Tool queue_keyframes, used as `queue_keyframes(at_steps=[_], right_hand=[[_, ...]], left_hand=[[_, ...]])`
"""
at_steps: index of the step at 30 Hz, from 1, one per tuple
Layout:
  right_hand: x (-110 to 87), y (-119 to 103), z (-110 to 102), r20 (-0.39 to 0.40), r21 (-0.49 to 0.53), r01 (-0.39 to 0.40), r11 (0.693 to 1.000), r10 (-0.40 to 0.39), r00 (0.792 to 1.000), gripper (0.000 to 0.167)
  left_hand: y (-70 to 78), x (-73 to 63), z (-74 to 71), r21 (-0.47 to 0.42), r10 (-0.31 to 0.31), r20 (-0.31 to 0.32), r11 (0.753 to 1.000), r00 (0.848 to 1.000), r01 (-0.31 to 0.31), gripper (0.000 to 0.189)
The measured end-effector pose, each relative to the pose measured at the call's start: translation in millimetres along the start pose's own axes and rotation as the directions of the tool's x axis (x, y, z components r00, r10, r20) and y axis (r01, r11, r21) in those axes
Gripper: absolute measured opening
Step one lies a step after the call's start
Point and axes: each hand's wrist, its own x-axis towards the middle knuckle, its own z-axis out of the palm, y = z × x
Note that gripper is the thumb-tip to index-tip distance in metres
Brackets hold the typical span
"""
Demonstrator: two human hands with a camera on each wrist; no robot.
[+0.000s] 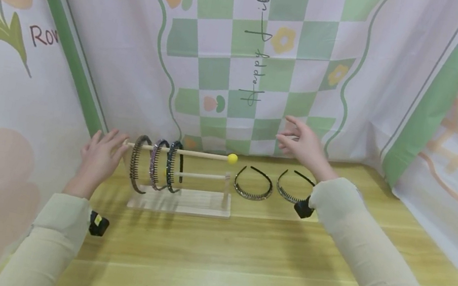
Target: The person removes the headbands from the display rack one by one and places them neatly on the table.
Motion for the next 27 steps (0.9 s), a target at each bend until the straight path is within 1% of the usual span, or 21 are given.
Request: queue_keyframes(at_steps=[3,7,10,14,18,21,25,27], right_hand=[[1.7,-12.0,5.6,0.016,0.002,0.030,1.000,-0.030,0.999,0.065],[6.1,-24.1,15.0,0.028,0.031,0.065,0.997,-0.066,0.997,0.065],[9.0,-31.7,23.0,0.037,0.042,0.080,0.996,-0.081,0.996,0.064],[10.7,-42.5,33.7,0.071,0.064,0.092,0.994,-0.096,0.993,0.065],[12.0,-53.4,43.6,0.101,0.092,0.118,0.989,-0.127,0.987,0.065],[12.7,-59.8,49.6,0.116,0.093,0.138,0.986,-0.148,0.982,0.064],[12.7,-65.5,58.0,0.141,0.099,0.146,0.984,-0.159,0.977,0.061],[12.5,-67.4,63.0,0.152,0.111,0.137,0.984,-0.153,0.976,0.060]], left_hand=[[0.2,0.5,-0.2,0.004,0.001,-0.004,1.000,1.000,-0.001,0.046],[0.5,-0.1,-0.8,0.003,0.003,-0.009,1.000,1.000,-0.003,0.047],[0.4,-0.6,-0.7,-0.003,0.005,-0.010,1.000,1.000,-0.005,0.048],[-0.1,-0.9,0.1,-0.002,0.004,-0.001,1.000,1.000,-0.004,0.049],[-0.3,-0.5,0.7,-0.007,0.003,-0.008,1.000,1.000,-0.003,0.048],[0.6,-0.3,0.3,-0.010,0.002,-0.013,1.000,1.000,-0.002,0.047],[1.0,-0.2,0.4,-0.004,0.000,-0.011,1.000,1.000,0.000,0.048],[0.6,-0.1,0.8,-0.003,0.000,-0.009,1.000,1.000,0.000,0.049]])
